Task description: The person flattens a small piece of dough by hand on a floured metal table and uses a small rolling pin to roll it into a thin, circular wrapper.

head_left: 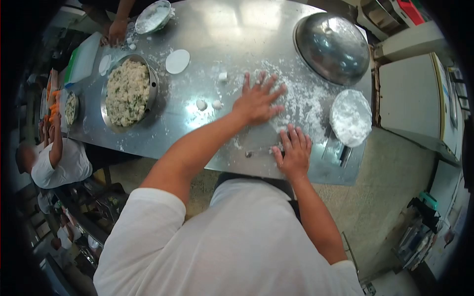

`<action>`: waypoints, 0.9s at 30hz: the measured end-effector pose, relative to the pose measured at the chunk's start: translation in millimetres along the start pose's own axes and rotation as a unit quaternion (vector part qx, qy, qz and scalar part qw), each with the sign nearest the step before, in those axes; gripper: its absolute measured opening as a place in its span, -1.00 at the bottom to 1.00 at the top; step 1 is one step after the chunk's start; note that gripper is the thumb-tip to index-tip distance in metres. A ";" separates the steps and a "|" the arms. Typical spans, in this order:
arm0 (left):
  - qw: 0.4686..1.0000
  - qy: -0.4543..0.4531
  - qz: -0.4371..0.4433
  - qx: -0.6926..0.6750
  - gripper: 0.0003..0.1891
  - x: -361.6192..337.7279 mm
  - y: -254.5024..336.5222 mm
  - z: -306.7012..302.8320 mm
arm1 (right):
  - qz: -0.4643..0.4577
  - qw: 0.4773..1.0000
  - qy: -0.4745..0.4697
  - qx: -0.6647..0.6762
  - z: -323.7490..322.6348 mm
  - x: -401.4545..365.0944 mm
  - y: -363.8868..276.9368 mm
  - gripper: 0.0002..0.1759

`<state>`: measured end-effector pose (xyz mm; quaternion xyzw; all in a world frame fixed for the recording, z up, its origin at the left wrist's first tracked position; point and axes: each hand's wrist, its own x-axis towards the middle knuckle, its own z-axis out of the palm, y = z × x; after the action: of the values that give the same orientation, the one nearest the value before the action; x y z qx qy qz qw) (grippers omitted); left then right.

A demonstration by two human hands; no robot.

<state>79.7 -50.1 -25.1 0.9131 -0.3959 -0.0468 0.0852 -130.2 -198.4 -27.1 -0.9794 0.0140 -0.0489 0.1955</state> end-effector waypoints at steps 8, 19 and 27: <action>1.000 -0.009 0.003 0.009 -0.31 3.1 8.2 -3.5 | -0.005 1.000 0.020 -0.010 -2.7 12.3 0.2 -0.38; 0.821 0.105 -0.276 -0.488 -0.70 12.4 -33.9 -25.3 | -0.005 0.999 0.044 0.001 0.7 11.7 0.7 -0.41; 0.988 -0.027 -0.003 -0.152 -0.73 -44.4 -21.4 -40.7 | 0.005 0.999 0.043 -0.001 0.1 10.2 2.2 -0.39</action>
<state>71.0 1.5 11.5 0.8891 -0.3836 -0.1312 0.2126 -120.1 -200.9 -27.1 -0.9764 0.0271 -0.0905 0.1944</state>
